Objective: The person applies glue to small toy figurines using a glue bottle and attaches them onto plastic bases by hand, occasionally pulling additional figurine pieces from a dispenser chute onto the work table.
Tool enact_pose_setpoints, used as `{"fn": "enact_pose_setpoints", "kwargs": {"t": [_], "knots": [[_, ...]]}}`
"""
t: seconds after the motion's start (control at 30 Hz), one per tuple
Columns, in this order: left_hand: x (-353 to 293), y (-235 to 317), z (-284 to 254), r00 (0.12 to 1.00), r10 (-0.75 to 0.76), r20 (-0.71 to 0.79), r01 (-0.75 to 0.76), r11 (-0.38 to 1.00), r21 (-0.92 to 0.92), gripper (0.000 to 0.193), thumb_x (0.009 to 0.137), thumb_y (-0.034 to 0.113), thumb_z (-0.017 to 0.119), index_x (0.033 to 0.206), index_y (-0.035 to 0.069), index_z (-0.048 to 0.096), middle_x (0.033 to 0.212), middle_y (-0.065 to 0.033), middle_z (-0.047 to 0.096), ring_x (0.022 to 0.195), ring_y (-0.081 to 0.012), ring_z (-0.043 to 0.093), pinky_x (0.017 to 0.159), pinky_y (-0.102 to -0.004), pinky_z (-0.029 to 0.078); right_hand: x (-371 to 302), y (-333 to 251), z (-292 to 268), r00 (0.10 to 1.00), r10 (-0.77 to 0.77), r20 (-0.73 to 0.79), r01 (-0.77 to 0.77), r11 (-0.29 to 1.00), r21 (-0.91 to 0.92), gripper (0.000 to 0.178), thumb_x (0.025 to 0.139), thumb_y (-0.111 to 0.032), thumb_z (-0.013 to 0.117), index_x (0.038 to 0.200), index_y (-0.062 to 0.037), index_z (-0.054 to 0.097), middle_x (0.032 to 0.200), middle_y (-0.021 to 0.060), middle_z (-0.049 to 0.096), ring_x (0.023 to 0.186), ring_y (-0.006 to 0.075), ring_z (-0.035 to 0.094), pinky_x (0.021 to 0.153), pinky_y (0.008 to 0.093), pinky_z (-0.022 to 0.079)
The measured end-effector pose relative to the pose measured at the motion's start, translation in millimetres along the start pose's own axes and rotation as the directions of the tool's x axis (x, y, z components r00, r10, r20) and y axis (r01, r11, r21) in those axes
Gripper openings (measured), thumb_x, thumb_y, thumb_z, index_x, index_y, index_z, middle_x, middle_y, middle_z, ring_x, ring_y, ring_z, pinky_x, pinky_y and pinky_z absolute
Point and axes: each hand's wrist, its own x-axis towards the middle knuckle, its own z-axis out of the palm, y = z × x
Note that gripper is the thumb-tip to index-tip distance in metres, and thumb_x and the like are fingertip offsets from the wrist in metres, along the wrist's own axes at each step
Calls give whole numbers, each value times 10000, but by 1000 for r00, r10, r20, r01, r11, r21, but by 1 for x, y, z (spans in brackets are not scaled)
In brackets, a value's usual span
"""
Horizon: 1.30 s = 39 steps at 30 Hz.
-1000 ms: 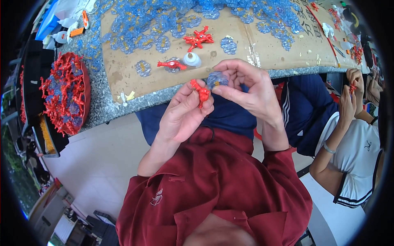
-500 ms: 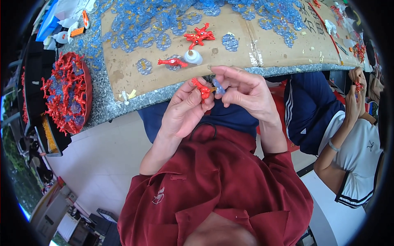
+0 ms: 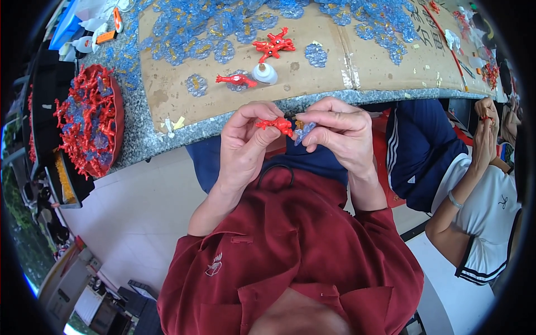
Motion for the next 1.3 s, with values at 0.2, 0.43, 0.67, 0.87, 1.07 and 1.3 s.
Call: {"fn": "enact_pose_setpoints", "kwargs": {"t": [0.2,0.43,0.67,0.87,1.07,1.3], "knots": [[0,0,1,999,48,4,-48,993,106,178,801,-80,596,953,7,559,1007,-103,542,905,-135,559,817,-260,462,-1,-1,3,1000,21,-4,-21,1000,20,259,741,56,666,996,12,663,884,102,598,683,122,632,547,188,505],[1,1,0,994,94,47,-101,980,170,190,779,-74,626,939,5,563,995,-114,551,902,-149,559,810,-262,462,-5,-8,10,997,47,-56,-46,999,3,248,719,66,678,963,25,662,889,110,605,684,135,642,544,197,512],[7,-12,-12,967,155,200,-169,984,53,210,735,2,696,908,15,578,977,-113,581,1001,-264,561,839,-364,490,-7,-12,14,960,-276,-37,244,898,-367,220,653,19,742,858,6,665,826,100,630,693,157,637,573,237,506],[14,-7,-13,935,225,274,-270,953,138,135,724,14,702,820,11,606,953,-118,606,1018,-307,564,847,-420,500,-8,-14,14,936,-349,35,321,811,-489,237,623,-12,755,844,-15,668,806,95,636,706,186,627,593,270,503],[17,4,-16,924,148,352,-232,950,209,138,692,-51,687,799,3,620,906,-126,623,943,-290,590,765,-375,515,-5,-10,12,917,-386,101,389,812,-435,250,605,-16,763,835,-11,666,790,95,634,690,193,639,577,272,513],[11,11,-10,945,138,295,-229,926,301,169,669,-103,676,796,-12,614,898,-138,620,896,-263,599,746,-347,508,-4,-1,12,911,-400,99,405,830,-384,267,604,-21,770,849,-7,665,793,91,634,673,183,638,577,258,513]]}}
